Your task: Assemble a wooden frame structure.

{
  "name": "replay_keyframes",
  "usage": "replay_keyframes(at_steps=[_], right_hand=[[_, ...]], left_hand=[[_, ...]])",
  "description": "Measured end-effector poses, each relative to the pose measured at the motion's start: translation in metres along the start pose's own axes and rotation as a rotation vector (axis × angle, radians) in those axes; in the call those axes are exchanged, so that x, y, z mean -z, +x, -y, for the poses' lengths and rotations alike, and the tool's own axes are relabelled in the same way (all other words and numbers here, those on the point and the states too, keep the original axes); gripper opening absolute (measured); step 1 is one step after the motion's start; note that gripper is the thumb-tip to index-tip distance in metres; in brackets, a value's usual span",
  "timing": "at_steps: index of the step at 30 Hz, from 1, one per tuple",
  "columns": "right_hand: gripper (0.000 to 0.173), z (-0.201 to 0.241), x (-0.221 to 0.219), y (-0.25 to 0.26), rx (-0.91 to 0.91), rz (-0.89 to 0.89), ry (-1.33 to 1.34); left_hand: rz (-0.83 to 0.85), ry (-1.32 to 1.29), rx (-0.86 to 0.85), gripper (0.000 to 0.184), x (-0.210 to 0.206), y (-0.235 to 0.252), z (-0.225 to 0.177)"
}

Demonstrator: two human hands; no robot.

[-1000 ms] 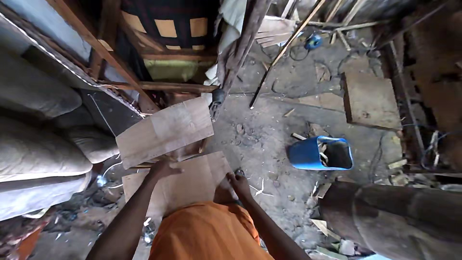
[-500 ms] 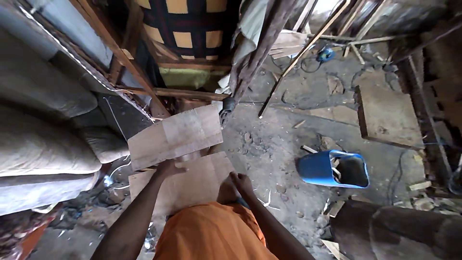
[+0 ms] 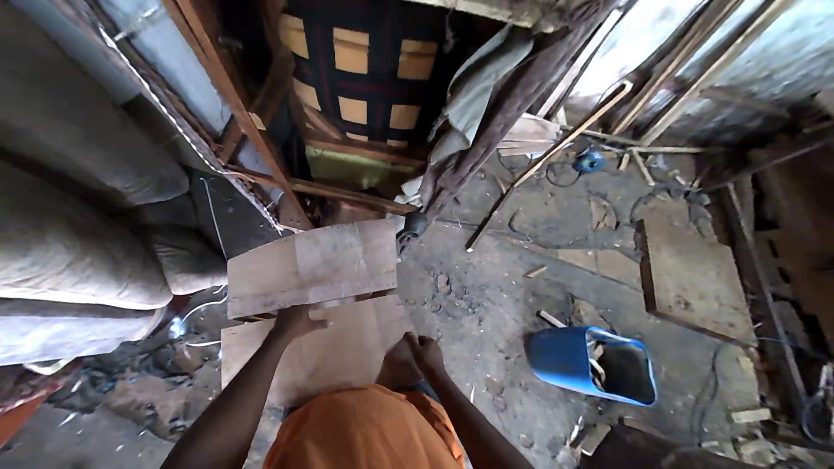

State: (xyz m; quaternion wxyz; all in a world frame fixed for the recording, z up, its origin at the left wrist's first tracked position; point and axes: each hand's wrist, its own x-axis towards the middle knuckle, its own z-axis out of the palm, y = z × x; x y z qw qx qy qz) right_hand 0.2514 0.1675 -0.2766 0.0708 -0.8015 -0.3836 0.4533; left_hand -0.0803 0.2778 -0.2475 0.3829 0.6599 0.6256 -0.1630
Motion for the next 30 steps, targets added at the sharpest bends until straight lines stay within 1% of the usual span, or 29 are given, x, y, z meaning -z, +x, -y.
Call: replay_keyframes(at_steps=[4, 6, 8, 10, 11, 12, 14, 15, 17, 19, 20, 22, 24, 27, 28, 30], right_hand=[[0.055, -0.003, 0.003, 0.004, 0.001, 0.029, -0.027], [0.055, -0.004, 0.006, 0.012, 0.004, 0.057, -0.032], [0.055, -0.003, 0.007, 0.017, -0.001, 0.084, -0.031], [0.054, -0.002, 0.007, 0.018, 0.008, 0.101, -0.005], [0.053, -0.001, 0.007, 0.019, 0.014, 0.100, 0.011], [0.053, 0.000, 0.007, 0.019, 0.012, 0.093, 0.018], [0.053, 0.000, 0.005, 0.020, -0.001, 0.078, 0.007], [0.053, -0.001, 0.006, 0.021, -0.001, 0.072, 0.006], [0.051, -0.003, 0.007, 0.022, 0.020, 0.080, -0.004], [0.048, 0.002, 0.004, 0.021, 0.060, 0.085, -0.011], [0.048, 0.004, 0.005, 0.019, 0.067, 0.080, -0.022], [0.049, 0.004, 0.001, 0.020, 0.088, 0.053, -0.028], [0.050, 0.002, -0.003, 0.021, 0.080, 0.040, -0.025], [0.053, -0.003, -0.006, 0.019, 0.089, 0.011, -0.052], [0.053, -0.003, -0.007, 0.021, 0.091, 0.001, -0.056], [0.054, -0.001, -0.009, 0.021, 0.094, -0.017, -0.060]], left_hand=[[-0.045, -0.004, -0.052, 0.067, -0.008, 0.002, 0.003], [-0.041, -0.006, -0.040, 0.068, -0.005, -0.004, -0.001], [-0.039, -0.040, 0.006, 0.069, -0.004, -0.022, -0.006], [-0.074, -0.086, 0.075, 0.055, -0.001, -0.048, -0.007], [-0.117, -0.129, 0.099, 0.048, -0.001, -0.060, -0.005], [-0.196, -0.182, 0.106, 0.042, -0.004, -0.071, 0.001], [-0.416, -0.251, 0.118, 0.037, -0.018, -0.083, 0.028], [-0.524, -0.276, 0.153, 0.039, -0.027, -0.082, 0.045], [-0.667, -0.366, 0.299, 0.055, -0.045, -0.079, 0.082], [-0.710, -0.511, 0.438, 0.070, -0.054, -0.077, 0.116], [-0.710, -0.602, 0.455, 0.072, -0.056, -0.075, 0.127], [-0.677, -0.767, 0.439, 0.071, -0.055, -0.065, 0.143], [-0.616, -0.948, 0.384, 0.067, -0.049, -0.056, 0.148], [-0.657, -1.100, 0.316, 0.051, -0.048, -0.041, 0.150], [-0.676, -1.120, 0.315, 0.054, -0.044, -0.039, 0.149], [-0.700, -1.121, 0.369, 0.057, -0.034, -0.043, 0.144]])
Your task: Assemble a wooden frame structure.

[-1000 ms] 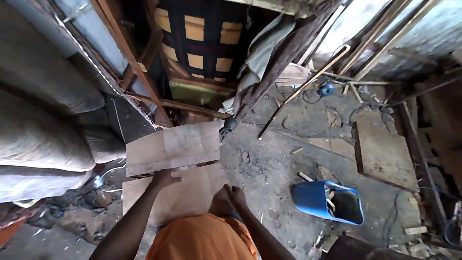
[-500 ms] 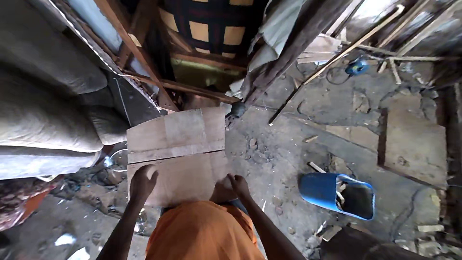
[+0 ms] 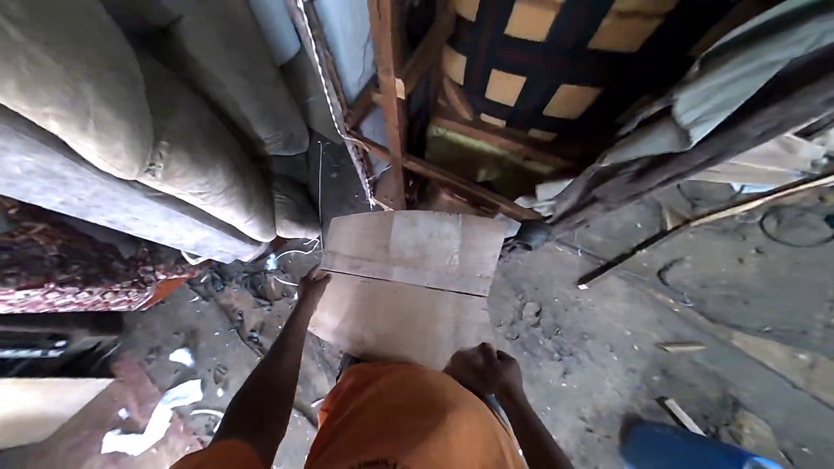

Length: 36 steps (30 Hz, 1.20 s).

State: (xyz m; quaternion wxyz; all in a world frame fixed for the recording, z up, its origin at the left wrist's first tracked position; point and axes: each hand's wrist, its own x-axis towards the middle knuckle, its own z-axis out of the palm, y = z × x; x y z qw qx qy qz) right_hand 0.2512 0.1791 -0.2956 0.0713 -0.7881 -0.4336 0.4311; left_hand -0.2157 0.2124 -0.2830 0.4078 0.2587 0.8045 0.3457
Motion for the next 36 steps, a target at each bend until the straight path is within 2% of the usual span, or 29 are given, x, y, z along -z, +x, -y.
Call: replay_keyframes(at_steps=[4, 7, 11, 14, 17, 22, 26, 33, 36], right_hand=[[0.055, 0.004, 0.000, -0.001, 0.011, -0.001, 0.006], [0.056, 0.008, 0.003, 0.001, 0.005, -0.012, -0.009], [0.054, 0.004, 0.006, 0.002, 0.010, 0.011, -0.011], [0.052, 0.004, 0.012, -0.002, 0.010, 0.035, 0.004], [0.051, 0.005, 0.018, -0.004, 0.005, 0.037, 0.030], [0.049, -0.002, 0.020, -0.001, -0.030, 0.082, 0.075], [0.041, -0.004, 0.026, 0.007, -0.016, 0.142, 0.083], [0.040, -0.019, 0.020, 0.002, 0.003, 0.117, 0.123], [0.045, -0.019, 0.022, 0.001, 0.004, 0.143, 0.129]], left_hand=[[-0.043, 0.025, 0.065, 0.048, 0.007, -0.007, -0.013], [-0.047, 0.111, 0.048, 0.054, 0.009, 0.000, -0.008], [0.085, 0.051, -0.042, 0.051, -0.002, -0.006, -0.005], [0.107, 0.019, -0.003, 0.062, -0.009, -0.022, -0.015], [0.115, 0.051, 0.017, 0.061, -0.011, -0.025, -0.023], [0.097, 0.049, 0.034, 0.075, -0.016, -0.027, -0.018], [0.087, 0.080, 0.022, 0.073, -0.020, -0.022, -0.014], [-0.004, 0.076, -0.019, 0.073, -0.032, -0.021, 0.012], [0.009, 0.103, -0.045, 0.075, -0.029, -0.018, 0.019]])
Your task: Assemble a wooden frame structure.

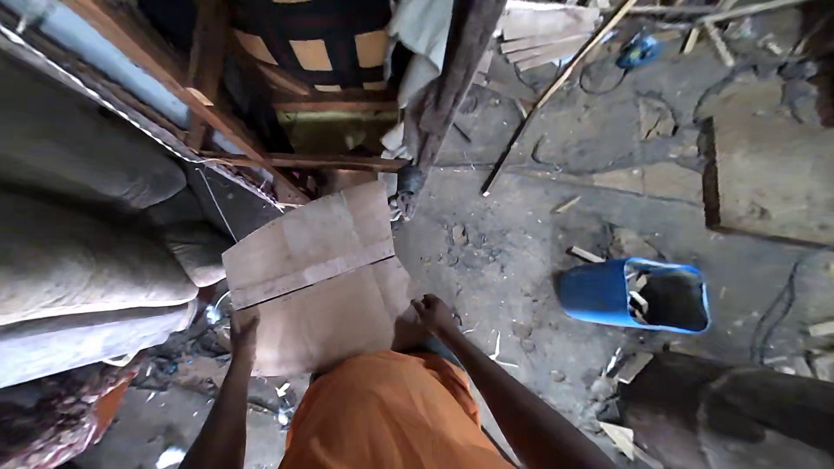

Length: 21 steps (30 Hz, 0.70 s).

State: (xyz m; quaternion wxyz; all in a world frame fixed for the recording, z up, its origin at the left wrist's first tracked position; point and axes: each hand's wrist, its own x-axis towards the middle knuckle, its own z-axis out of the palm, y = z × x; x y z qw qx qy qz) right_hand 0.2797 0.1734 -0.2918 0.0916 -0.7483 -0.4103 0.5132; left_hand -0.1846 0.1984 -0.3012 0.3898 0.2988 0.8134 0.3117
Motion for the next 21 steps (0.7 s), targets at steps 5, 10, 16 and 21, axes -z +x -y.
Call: replay_keyframes(at_steps=[5, 10, 16, 21], right_hand=[[0.043, -0.009, 0.012, -0.003, -0.003, -0.064, 0.178], [0.040, -0.082, 0.047, -0.008, -0.069, -0.283, 0.495], [0.046, -0.223, 0.105, -0.052, -0.364, -0.345, 0.578], [0.044, -0.334, 0.140, -0.083, -0.606, -0.228, 0.466]], left_hand=[[0.016, 0.036, -0.021, 0.078, -0.001, -0.005, -0.004], [-0.033, 0.187, -0.098, 0.071, -0.008, -0.014, -0.013], [-0.274, 0.653, -0.179, 0.081, -0.054, -0.051, -0.037], [-0.151, 0.879, -0.354, 0.070, -0.139, -0.108, -0.067]])
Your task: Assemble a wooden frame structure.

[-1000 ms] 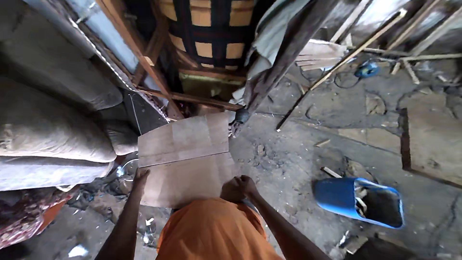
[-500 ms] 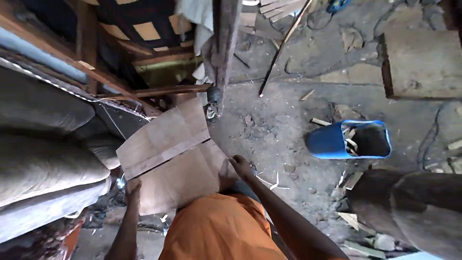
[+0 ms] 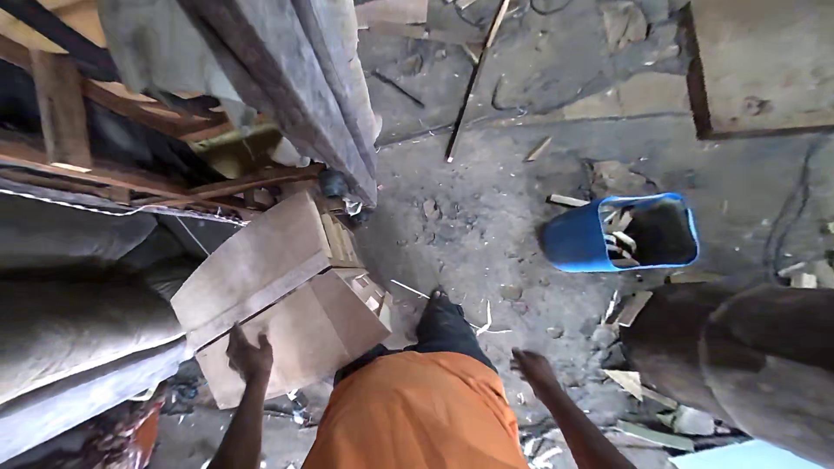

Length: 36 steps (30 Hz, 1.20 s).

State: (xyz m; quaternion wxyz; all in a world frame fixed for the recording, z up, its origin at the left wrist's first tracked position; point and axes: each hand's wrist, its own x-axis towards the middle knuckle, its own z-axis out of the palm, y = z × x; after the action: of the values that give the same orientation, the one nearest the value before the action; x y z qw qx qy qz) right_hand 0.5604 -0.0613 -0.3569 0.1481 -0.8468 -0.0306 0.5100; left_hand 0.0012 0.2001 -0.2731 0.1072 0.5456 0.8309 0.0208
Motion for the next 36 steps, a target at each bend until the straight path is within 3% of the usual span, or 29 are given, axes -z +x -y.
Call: replay_keyframes(at_steps=[5, 9, 12, 16, 20, 24, 28, 31, 34, 36], right_hand=[[0.044, -0.009, 0.064, 0.027, -0.114, 0.077, 0.011], [0.041, 0.042, 0.129, 0.026, -0.050, 0.071, 0.081], [0.037, 0.084, 0.179, 0.026, 0.078, 0.020, 0.149], [0.035, 0.113, 0.230, 0.031, 0.194, -0.052, 0.277], [0.029, 0.105, 0.237, 0.047, 0.073, -0.067, 0.433], [0.034, 0.101, 0.230, 0.054, -0.031, 0.059, 0.180], [0.035, 0.162, 0.237, 0.038, -0.097, 0.148, -0.071], [0.035, 0.208, 0.256, 0.063, -0.072, 0.100, -0.113], [0.035, 0.244, 0.281, 0.105, -0.050, 0.012, -0.002], [0.035, 0.273, 0.300, 0.132, 0.000, -0.027, 0.095]], left_hand=[[0.042, 0.021, -0.155, 0.066, -0.022, -0.027, -0.101], [0.190, 0.007, 0.016, 0.069, -0.015, -0.045, -0.176], [0.273, -0.029, 0.076, 0.076, -0.011, -0.049, -0.211], [0.337, 0.008, 0.098, 0.092, -0.014, -0.044, -0.223], [0.322, 0.031, 0.097, 0.092, -0.016, -0.042, -0.221], [0.293, 0.013, 0.107, 0.090, -0.023, -0.043, -0.219], [0.298, -0.006, 0.114, 0.091, -0.026, -0.040, -0.217], [0.260, -0.064, 0.106, 0.087, -0.036, -0.035, -0.220], [0.239, -0.171, 0.223, 0.074, -0.031, -0.029, -0.245], [0.283, -0.206, 0.392, 0.071, -0.024, -0.012, -0.280]])
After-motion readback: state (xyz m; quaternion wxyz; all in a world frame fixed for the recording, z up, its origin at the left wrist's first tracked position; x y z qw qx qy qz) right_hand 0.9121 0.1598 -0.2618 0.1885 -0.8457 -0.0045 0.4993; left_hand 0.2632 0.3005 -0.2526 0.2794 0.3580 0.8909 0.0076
